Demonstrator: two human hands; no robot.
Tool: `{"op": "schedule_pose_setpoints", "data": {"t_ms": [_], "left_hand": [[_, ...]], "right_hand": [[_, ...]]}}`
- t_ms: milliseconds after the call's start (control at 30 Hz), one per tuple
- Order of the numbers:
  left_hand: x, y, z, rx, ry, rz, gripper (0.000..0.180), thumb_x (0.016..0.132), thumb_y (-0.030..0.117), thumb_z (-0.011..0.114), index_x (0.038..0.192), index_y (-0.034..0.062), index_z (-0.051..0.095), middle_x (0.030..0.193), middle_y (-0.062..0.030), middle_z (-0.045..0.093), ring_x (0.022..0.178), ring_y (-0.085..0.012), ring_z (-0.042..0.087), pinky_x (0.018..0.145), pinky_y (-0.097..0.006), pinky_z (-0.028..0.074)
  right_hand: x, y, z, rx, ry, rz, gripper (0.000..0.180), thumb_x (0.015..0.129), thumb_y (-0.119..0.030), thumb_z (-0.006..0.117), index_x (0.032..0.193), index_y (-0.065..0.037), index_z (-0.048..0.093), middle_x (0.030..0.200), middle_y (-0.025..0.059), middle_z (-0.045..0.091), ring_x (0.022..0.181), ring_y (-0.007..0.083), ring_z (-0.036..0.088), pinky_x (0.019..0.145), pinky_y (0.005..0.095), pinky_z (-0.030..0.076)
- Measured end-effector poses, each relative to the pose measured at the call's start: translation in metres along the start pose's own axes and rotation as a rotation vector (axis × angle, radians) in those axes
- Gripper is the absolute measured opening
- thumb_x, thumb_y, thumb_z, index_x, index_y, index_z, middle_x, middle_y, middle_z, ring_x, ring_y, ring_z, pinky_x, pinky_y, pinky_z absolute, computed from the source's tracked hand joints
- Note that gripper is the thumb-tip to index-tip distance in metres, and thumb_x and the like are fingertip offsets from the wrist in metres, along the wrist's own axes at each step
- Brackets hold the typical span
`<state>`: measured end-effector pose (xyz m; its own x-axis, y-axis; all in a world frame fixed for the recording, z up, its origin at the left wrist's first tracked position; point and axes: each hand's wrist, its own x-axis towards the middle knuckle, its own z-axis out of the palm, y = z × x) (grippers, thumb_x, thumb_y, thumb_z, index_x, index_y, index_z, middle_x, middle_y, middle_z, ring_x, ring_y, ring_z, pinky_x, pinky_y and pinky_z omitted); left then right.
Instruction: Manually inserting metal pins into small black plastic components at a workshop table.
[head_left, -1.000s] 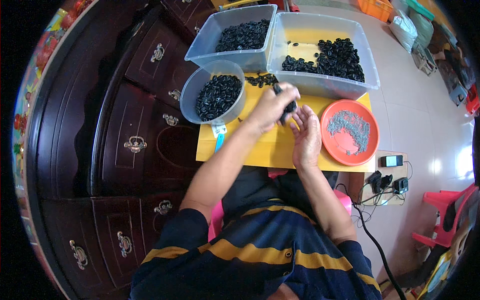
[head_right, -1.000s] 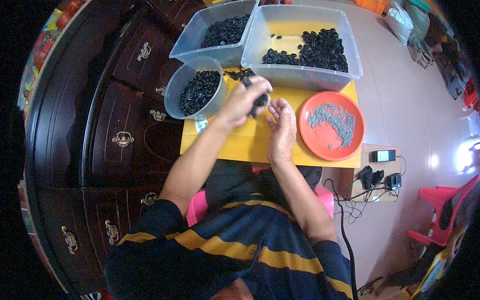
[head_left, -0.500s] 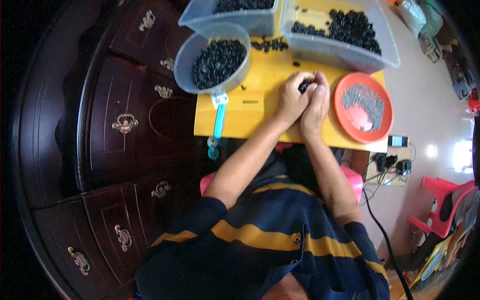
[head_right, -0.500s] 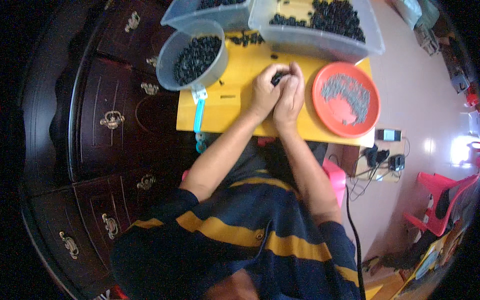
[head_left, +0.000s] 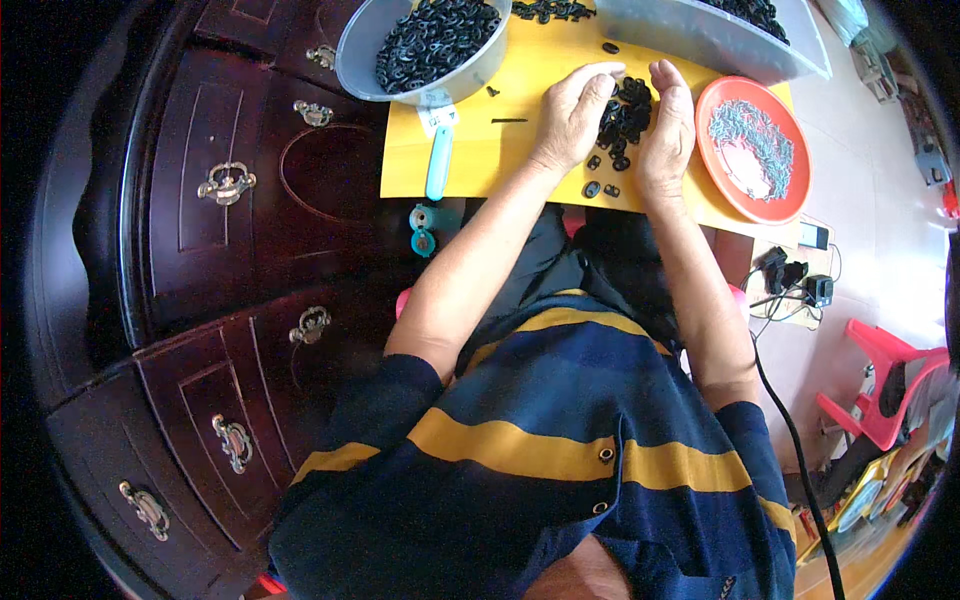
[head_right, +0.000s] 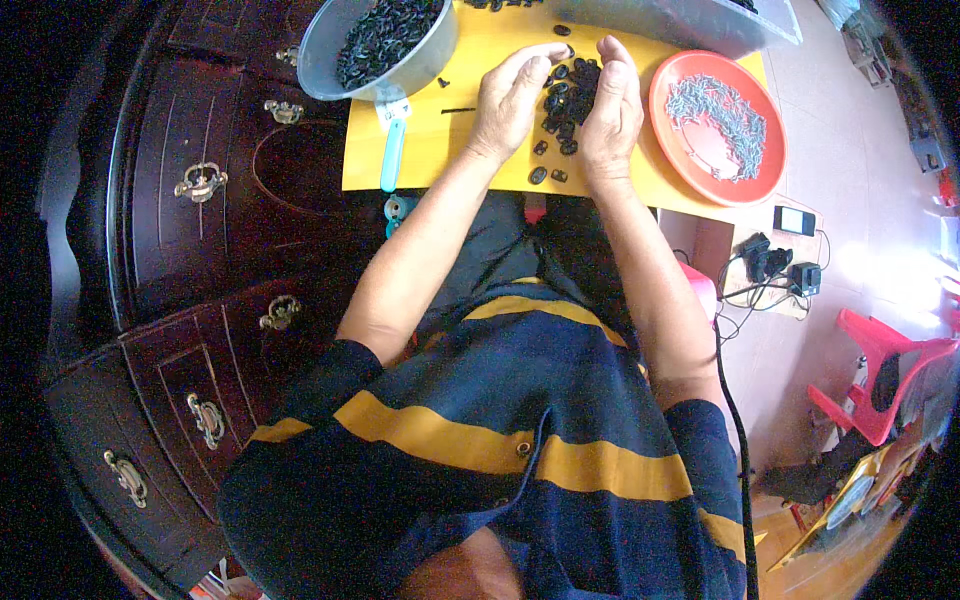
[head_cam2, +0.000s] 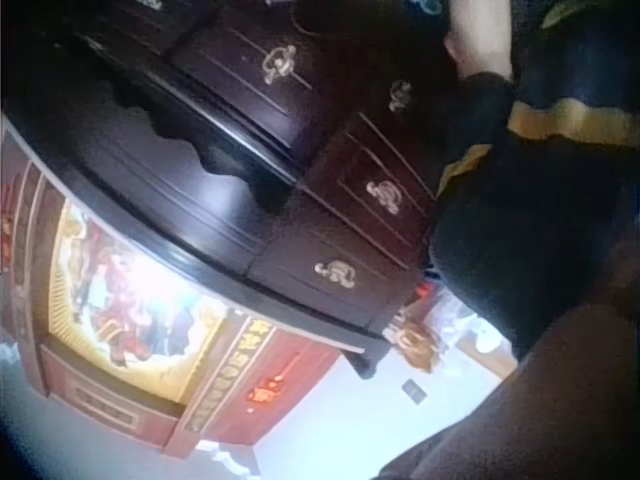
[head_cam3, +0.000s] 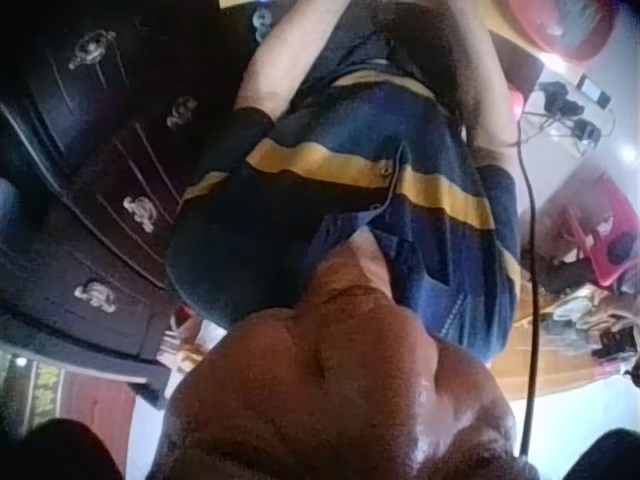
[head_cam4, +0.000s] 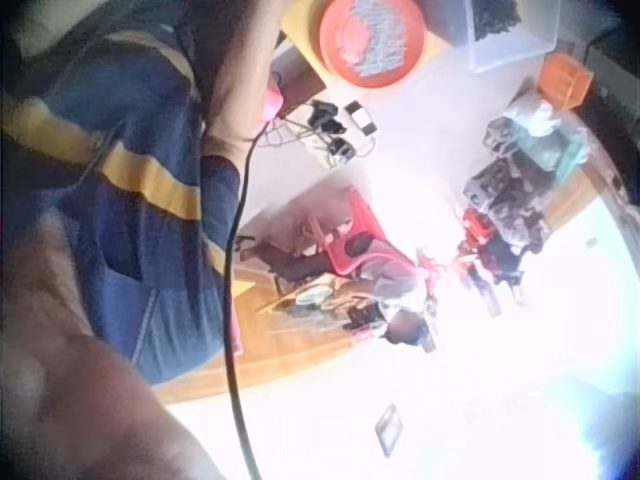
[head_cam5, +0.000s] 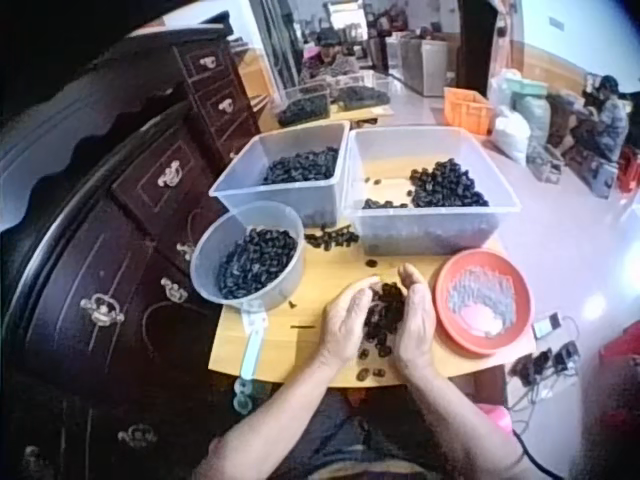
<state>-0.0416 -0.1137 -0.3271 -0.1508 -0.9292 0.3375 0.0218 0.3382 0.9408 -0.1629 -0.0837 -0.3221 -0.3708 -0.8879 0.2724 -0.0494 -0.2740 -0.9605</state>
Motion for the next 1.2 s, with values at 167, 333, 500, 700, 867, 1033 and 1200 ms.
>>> {"op": "schedule_pose_setpoints", "data": {"t_ms": [167,333,500,700,867,1033,1200], "left_hand": [[-0.008,0.014,-0.023,0.014,0.158,0.016,0.030,0.101,0.022,0.055,0.117,-0.0014,0.065,0.109,-0.0093,0.069,0.103,-0.0157,0.064,0.094,-0.029,0.049],[-0.046,0.029,-0.051,0.185,0.283,0.054,0.026,0.097,0.019,0.062,0.116,0.0023,0.065,0.088,-0.0011,0.066,0.080,-0.0077,0.061,0.072,-0.023,0.050],[-0.094,0.046,-0.041,0.620,0.034,-0.030,0.027,0.083,0.013,0.073,0.109,0.0059,0.067,0.076,-0.0034,0.064,0.062,-0.0121,0.060,0.061,-0.028,0.050],[-0.094,0.035,-0.021,0.811,-0.019,0.217,0.018,0.078,0.015,0.075,0.093,0.0080,0.069,0.083,-0.0094,0.064,0.081,-0.0313,0.064,0.074,-0.042,0.052],[-0.072,0.026,-0.017,0.757,-0.050,0.234,0.016,0.079,0.013,0.073,0.093,0.0075,0.069,0.084,-0.0108,0.065,0.080,-0.0326,0.064,0.072,-0.043,0.052],[-0.078,0.022,-0.035,0.622,-0.026,0.298,0.011,0.081,0.009,0.071,0.091,0.0059,0.068,0.081,-0.0115,0.066,0.075,-0.0323,0.064,0.069,-0.041,0.052],[-0.075,0.018,-0.048,0.549,0.043,0.300,0.004,0.082,0.001,0.068,0.086,0.0025,0.066,0.077,-0.0123,0.067,0.071,-0.0303,0.065,0.065,-0.037,0.051]], "right_hand": [[-0.012,0.001,-0.010,0.057,-0.031,-0.081,0.048,0.107,-0.031,0.037,0.139,0.002,0.047,0.139,0.0161,0.054,0.133,0.0257,0.047,0.114,0.0368,0.032],[-0.034,-0.013,-0.032,-0.158,-0.112,-0.213,0.044,0.094,-0.011,0.060,0.135,0.002,0.051,0.133,0.0174,0.058,0.126,0.0270,0.054,0.108,0.0371,0.039],[-0.058,-0.022,-0.054,-0.540,-0.264,-0.432,0.051,0.086,-0.009,0.067,0.133,-0.001,0.051,0.132,0.0225,0.054,0.125,0.0384,0.051,0.108,0.0438,0.040],[-0.074,-0.020,-0.055,-0.788,-0.335,-0.388,0.054,0.084,-0.013,0.071,0.135,-0.005,0.052,0.139,0.0225,0.048,0.127,0.0394,0.048,0.107,0.0463,0.040],[-0.060,-0.012,-0.046,-0.818,-0.251,-0.408,0.052,0.084,-0.012,0.071,0.132,-0.004,0.054,0.133,0.0210,0.055,0.123,0.0377,0.053,0.106,0.0441,0.042],[-0.055,-0.012,-0.055,-0.782,-0.261,-0.416,0.044,0.085,-0.009,0.069,0.128,-0.003,0.058,0.131,0.0190,0.057,0.120,0.0361,0.056,0.103,0.0429,0.044],[-0.047,-0.006,-0.052,-0.907,-0.273,-0.489,0.040,0.085,-0.008,0.067,0.124,-0.004,0.060,0.124,0.0161,0.062,0.114,0.0320,0.060,0.098,0.0412,0.047]]}}
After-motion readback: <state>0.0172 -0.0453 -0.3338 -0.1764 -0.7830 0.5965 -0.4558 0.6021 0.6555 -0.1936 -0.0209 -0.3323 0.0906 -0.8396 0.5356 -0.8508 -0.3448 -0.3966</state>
